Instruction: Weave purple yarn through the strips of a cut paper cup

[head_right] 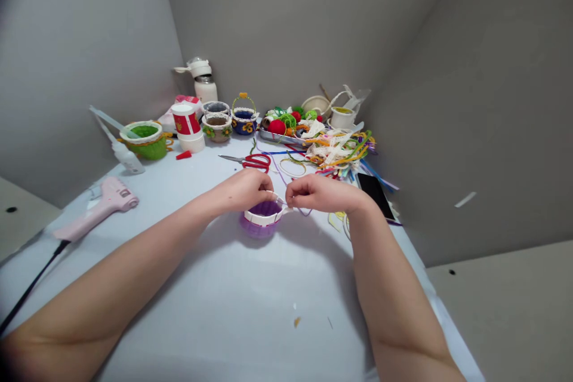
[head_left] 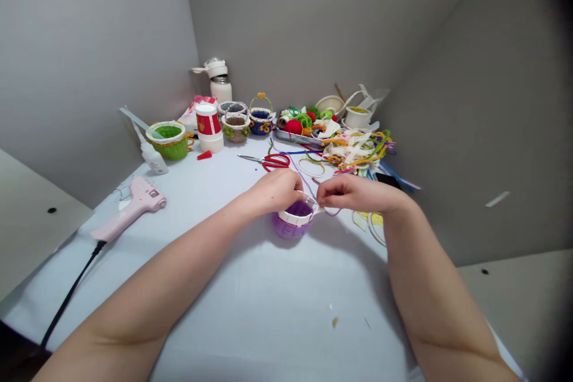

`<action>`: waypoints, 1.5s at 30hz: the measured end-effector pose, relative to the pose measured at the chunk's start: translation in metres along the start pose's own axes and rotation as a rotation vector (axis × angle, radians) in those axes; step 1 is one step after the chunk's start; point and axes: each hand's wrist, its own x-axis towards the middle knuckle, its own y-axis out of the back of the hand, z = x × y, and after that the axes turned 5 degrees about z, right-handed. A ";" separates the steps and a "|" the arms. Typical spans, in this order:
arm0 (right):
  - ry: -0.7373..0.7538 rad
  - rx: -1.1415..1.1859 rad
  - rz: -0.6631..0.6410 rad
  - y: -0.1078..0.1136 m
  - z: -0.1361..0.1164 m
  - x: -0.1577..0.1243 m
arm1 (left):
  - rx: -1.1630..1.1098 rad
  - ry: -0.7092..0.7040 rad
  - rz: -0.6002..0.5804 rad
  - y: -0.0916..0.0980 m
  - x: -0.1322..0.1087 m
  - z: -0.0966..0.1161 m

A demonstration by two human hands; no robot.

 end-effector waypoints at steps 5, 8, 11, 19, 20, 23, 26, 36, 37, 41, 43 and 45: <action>-0.031 0.141 -0.053 0.000 0.014 0.006 | 0.019 -0.045 0.002 0.000 -0.001 0.003; -0.052 0.222 -0.074 -0.002 0.019 0.007 | 0.031 -0.042 -0.002 0.001 -0.002 0.004; -0.084 0.256 -0.091 -0.007 0.022 0.004 | 0.040 -0.048 -0.003 0.002 -0.002 0.005; -0.167 0.214 0.113 -0.030 0.025 -0.007 | 0.092 -0.055 -0.047 0.006 -0.006 0.008; -0.176 0.220 0.150 -0.032 0.025 -0.008 | 0.090 -0.061 -0.069 0.008 -0.007 0.008; -0.184 0.241 0.250 -0.035 0.025 -0.011 | 0.055 -0.092 -0.167 0.020 -0.009 0.007; -0.169 0.174 0.308 -0.036 0.026 -0.015 | 0.017 -0.106 -0.210 0.035 -0.012 0.005; -0.031 -0.087 0.714 -0.049 -0.002 -0.039 | -0.096 -0.028 -0.013 0.044 -0.030 0.003; -0.030 -0.092 0.730 -0.051 -0.007 -0.041 | -0.103 -0.006 0.037 0.041 -0.037 0.003; 0.080 -0.107 0.703 -0.059 -0.018 -0.052 | -0.124 -0.008 0.181 0.029 -0.067 0.003; 0.201 -0.153 0.649 -0.062 -0.020 -0.054 | -0.125 -0.183 0.154 0.024 -0.079 0.002; 0.317 -0.226 0.610 -0.065 -0.019 -0.054 | -0.046 -0.374 0.118 0.018 -0.085 0.000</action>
